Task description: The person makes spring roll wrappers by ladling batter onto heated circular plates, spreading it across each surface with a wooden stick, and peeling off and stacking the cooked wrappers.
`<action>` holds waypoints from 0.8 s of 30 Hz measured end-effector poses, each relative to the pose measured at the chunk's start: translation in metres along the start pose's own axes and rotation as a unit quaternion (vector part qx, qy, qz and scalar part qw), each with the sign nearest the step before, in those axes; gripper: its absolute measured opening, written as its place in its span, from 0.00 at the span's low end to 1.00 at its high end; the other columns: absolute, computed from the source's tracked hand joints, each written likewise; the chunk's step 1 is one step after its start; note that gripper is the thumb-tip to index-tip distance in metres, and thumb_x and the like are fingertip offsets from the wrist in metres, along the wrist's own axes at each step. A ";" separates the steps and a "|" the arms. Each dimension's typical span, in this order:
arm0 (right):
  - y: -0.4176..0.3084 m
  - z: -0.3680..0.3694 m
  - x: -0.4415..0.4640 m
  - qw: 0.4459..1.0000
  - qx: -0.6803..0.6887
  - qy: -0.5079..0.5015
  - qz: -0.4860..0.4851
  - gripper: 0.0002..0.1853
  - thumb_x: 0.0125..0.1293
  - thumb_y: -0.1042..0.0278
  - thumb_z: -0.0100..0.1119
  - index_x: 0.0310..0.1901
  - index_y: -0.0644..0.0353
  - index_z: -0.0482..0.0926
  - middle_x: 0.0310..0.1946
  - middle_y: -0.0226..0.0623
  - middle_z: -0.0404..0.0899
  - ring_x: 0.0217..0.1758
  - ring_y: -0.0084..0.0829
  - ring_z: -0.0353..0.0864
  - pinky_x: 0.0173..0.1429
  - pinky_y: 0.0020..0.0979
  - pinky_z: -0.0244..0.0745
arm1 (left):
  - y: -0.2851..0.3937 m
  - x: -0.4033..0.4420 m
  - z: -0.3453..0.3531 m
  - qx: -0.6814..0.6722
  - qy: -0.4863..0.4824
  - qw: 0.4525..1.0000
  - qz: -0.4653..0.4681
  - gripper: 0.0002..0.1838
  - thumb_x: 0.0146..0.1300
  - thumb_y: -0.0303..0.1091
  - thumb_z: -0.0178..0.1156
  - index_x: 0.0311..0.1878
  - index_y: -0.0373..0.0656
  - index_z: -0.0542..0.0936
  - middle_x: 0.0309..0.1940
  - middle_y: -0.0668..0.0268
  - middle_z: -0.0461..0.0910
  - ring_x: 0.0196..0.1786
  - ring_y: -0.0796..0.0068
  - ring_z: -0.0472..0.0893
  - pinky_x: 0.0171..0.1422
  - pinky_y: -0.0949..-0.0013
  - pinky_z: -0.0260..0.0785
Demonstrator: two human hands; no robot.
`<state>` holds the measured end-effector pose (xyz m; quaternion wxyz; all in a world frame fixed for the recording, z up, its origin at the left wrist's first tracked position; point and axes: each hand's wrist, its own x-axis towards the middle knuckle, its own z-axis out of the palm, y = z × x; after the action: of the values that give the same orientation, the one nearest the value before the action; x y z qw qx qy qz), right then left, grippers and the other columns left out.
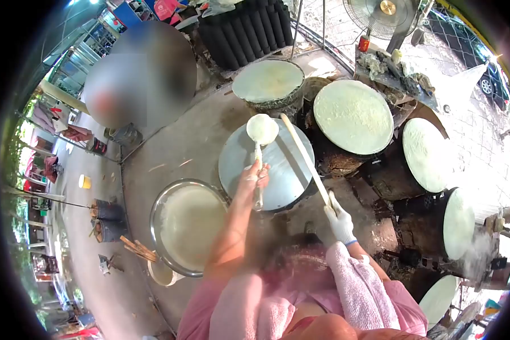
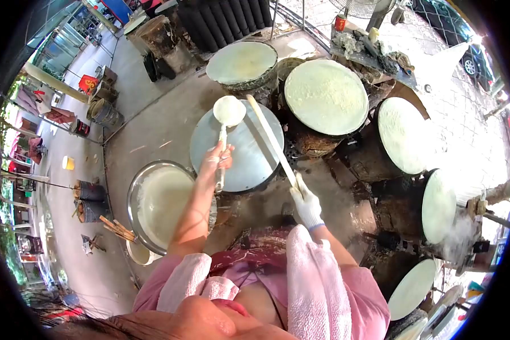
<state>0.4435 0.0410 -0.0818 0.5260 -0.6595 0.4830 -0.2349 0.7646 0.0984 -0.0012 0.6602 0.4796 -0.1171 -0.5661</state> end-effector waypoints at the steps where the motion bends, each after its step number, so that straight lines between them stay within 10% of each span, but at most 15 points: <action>1: -0.023 -0.003 0.018 0.999 -0.046 0.002 0.000 0.29 0.70 0.55 0.58 0.71 0.46 0.67 0.58 0.43 0.81 0.56 0.36 0.83 0.59 0.31 0.74 | -0.010 0.019 0.013 -0.001 0.019 1.000 0.014 0.19 0.76 0.46 0.53 0.45 0.36 0.73 0.21 0.77 0.64 0.18 0.85 0.62 0.25 0.78 0.56; 6: -0.014 0.020 0.084 0.941 -0.333 -0.047 0.020 0.30 0.72 0.45 0.50 0.74 0.35 0.61 0.36 0.52 0.82 0.37 0.55 0.84 0.43 0.51 0.77 | -0.087 0.090 0.024 0.081 0.148 0.980 0.102 0.18 0.74 0.45 0.55 0.42 0.37 0.74 0.24 0.71 0.71 0.21 0.80 0.69 0.28 0.75 0.63; 9: -0.016 0.010 0.089 0.956 -0.281 -0.077 0.047 0.30 0.71 0.45 0.50 0.73 0.34 0.61 0.39 0.54 0.82 0.38 0.57 0.83 0.43 0.50 0.77 | -0.081 0.076 0.025 0.312 0.266 0.906 0.107 0.18 0.73 0.44 0.57 0.42 0.34 0.74 0.24 0.67 0.72 0.24 0.75 0.73 0.30 0.69 0.67; 10: -0.005 0.011 0.091 0.969 -0.239 -0.051 0.029 0.29 0.71 0.46 0.54 0.71 0.42 0.68 0.36 0.46 0.84 0.34 0.46 0.85 0.40 0.44 0.78 | -0.107 0.091 -0.013 0.486 0.333 0.773 0.235 0.16 0.71 0.40 0.58 0.44 0.33 0.73 0.24 0.63 0.72 0.27 0.71 0.74 0.32 0.64 0.68; 13: 0.009 0.042 0.094 0.985 0.027 -0.097 0.143 0.27 0.70 0.50 0.60 0.67 0.50 0.74 0.29 0.29 0.83 0.25 0.24 0.79 0.33 0.30 0.75 | -0.088 0.061 -0.039 0.519 0.355 0.742 0.235 0.22 0.69 0.42 0.61 0.53 0.29 0.75 0.33 0.49 0.80 0.35 0.52 0.80 0.40 0.56 0.72; 14: -0.018 0.050 0.093 0.953 0.150 -0.131 0.228 0.25 0.69 0.52 0.63 0.64 0.53 0.77 0.27 0.19 0.78 0.24 0.13 0.72 0.31 0.22 0.71 | -0.082 0.050 -0.046 0.514 0.364 0.740 0.238 0.21 0.69 0.41 0.61 0.53 0.30 0.75 0.33 0.49 0.80 0.35 0.52 0.80 0.40 0.57 0.72; 17: -0.049 0.053 0.105 0.967 -0.065 -0.169 0.176 0.27 0.67 0.48 0.62 0.64 0.53 0.78 0.27 0.28 0.82 0.26 0.17 0.78 0.34 0.24 0.75 | -0.053 0.010 -0.060 0.451 0.342 0.797 0.210 0.18 0.70 0.38 0.60 0.52 0.31 0.75 0.34 0.51 0.80 0.33 0.55 0.80 0.39 0.58 0.72; 19: -0.063 0.036 0.102 0.977 -0.146 -0.106 0.114 0.25 0.68 0.43 0.58 0.61 0.46 0.80 0.38 0.44 0.87 0.36 0.37 0.86 0.45 0.32 0.79 | -0.048 -0.008 -0.082 0.448 0.310 0.780 0.308 0.10 0.72 0.33 0.58 0.49 0.36 0.74 0.24 0.73 0.72 0.21 0.86 0.67 0.24 0.76 0.62; 21: -0.015 0.040 0.109 0.999 -0.040 0.000 -0.019 0.27 0.67 0.48 0.61 0.63 0.53 0.78 0.35 0.34 0.87 0.33 0.24 0.84 0.41 0.26 0.77 | -0.039 -0.028 -0.094 0.429 0.272 0.804 0.308 0.07 0.72 0.30 0.56 0.47 0.37 0.74 0.24 0.75 0.70 0.21 0.88 0.66 0.22 0.77 0.61; 24: -0.042 0.062 0.103 0.957 0.039 -0.159 0.238 0.28 0.67 0.49 0.63 0.62 0.57 0.78 0.26 0.23 0.79 0.26 0.15 0.75 0.33 0.22 0.71 | -0.033 -0.056 -0.109 0.403 0.243 0.849 0.241 0.07 0.73 0.31 0.56 0.46 0.37 0.74 0.23 0.75 0.70 0.20 0.88 0.66 0.22 0.76 0.60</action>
<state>0.5547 -0.0218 -0.0842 0.6617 -0.5336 0.5266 -0.0134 0.8010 0.2043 -0.0610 0.5321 0.7824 -0.2826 -0.1575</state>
